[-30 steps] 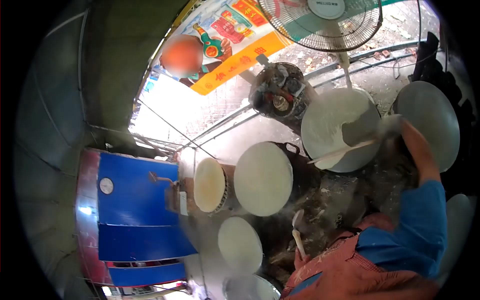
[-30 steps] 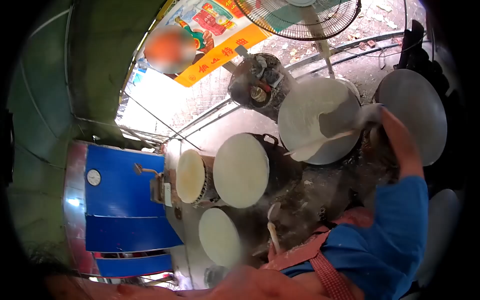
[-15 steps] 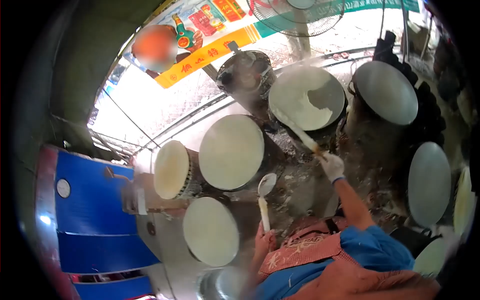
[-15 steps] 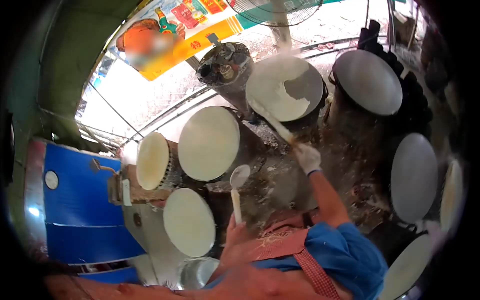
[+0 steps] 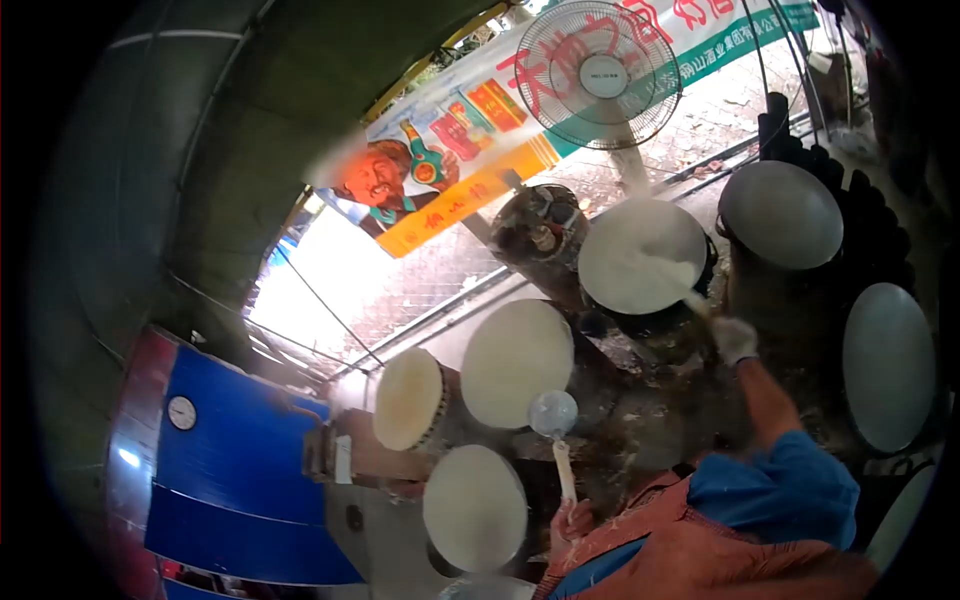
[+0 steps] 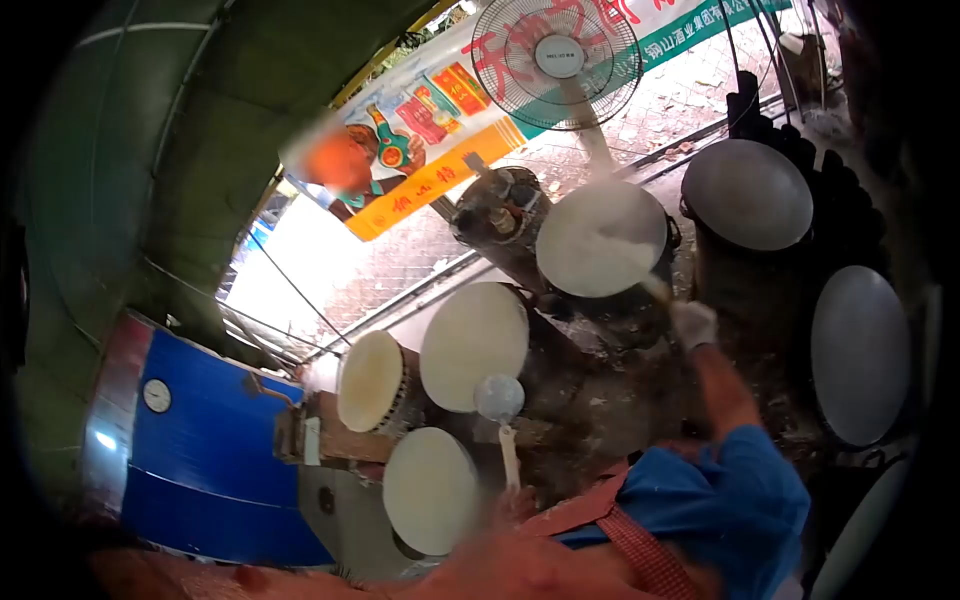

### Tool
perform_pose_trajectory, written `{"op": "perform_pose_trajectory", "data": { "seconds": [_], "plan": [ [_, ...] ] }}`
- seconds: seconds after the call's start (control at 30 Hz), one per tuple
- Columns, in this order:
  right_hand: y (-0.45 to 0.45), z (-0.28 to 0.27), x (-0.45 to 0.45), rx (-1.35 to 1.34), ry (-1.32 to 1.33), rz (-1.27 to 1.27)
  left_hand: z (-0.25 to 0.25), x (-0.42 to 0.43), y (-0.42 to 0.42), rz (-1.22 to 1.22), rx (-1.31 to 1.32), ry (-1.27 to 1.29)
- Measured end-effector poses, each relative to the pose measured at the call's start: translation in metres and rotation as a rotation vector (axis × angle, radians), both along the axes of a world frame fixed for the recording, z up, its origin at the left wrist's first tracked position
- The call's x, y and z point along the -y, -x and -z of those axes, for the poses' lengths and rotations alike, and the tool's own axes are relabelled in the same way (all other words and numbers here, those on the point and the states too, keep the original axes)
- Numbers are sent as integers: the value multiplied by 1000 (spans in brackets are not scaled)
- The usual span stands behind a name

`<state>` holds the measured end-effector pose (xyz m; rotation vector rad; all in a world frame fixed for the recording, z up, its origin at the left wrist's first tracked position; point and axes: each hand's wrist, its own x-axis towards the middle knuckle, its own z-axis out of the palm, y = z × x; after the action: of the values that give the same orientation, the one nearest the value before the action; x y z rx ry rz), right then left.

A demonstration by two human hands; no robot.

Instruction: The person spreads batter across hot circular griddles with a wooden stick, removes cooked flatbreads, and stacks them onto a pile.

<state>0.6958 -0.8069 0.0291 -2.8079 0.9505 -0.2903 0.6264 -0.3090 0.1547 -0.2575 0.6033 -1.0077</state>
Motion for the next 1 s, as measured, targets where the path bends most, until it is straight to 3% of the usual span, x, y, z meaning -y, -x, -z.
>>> {"op": "perform_pose_trajectory", "data": {
  "seconds": [0.03,0.1,0.17,0.23,0.27,0.33,0.4,0.43,0.5,0.57,0.6,0.67,0.7,0.73,0.8,0.87,0.93,1.0],
  "plan": [
    [4,-14,17,66,-94,87,-16,10,1,150,404,-53],
    [-14,-37,20,403,-232,152,-11,21,-7,144,424,-161],
    [-45,-24,-1,411,-270,96,-8,37,0,129,350,-203],
    [-26,-43,-30,290,-220,-214,-15,57,-8,99,244,-194],
    [-14,-29,-25,222,-259,-256,-12,61,-9,113,326,-323],
    [-4,3,22,141,-97,-108,-9,66,-13,142,455,-570],
    [-10,-23,65,247,-137,1,-21,82,-19,181,489,-785],
    [-22,-43,74,340,-194,41,-21,91,-22,202,408,-760],
    [-69,-22,75,622,-66,43,-18,110,-27,237,240,-717],
    [-46,-24,40,344,-150,-174,-4,117,-47,269,28,-287],
    [-13,-22,28,175,-84,-321,-12,127,-48,281,72,-346],
    [36,-23,32,222,-240,-115,-16,136,-42,299,192,-397],
    [22,25,61,465,-466,-104,-12,138,-43,301,264,-419],
    [11,76,92,369,-463,-26,1,136,-46,328,330,-393],
    [-54,-24,126,310,-425,103,3,139,-45,317,295,-386],
    [-141,-7,168,373,-431,59,3,146,-44,290,241,-382],
    [-145,-40,176,544,-671,20,-1,143,-47,276,219,-403],
    [-139,-27,164,702,-863,26,1,139,-57,279,232,-397]
  ]
}}
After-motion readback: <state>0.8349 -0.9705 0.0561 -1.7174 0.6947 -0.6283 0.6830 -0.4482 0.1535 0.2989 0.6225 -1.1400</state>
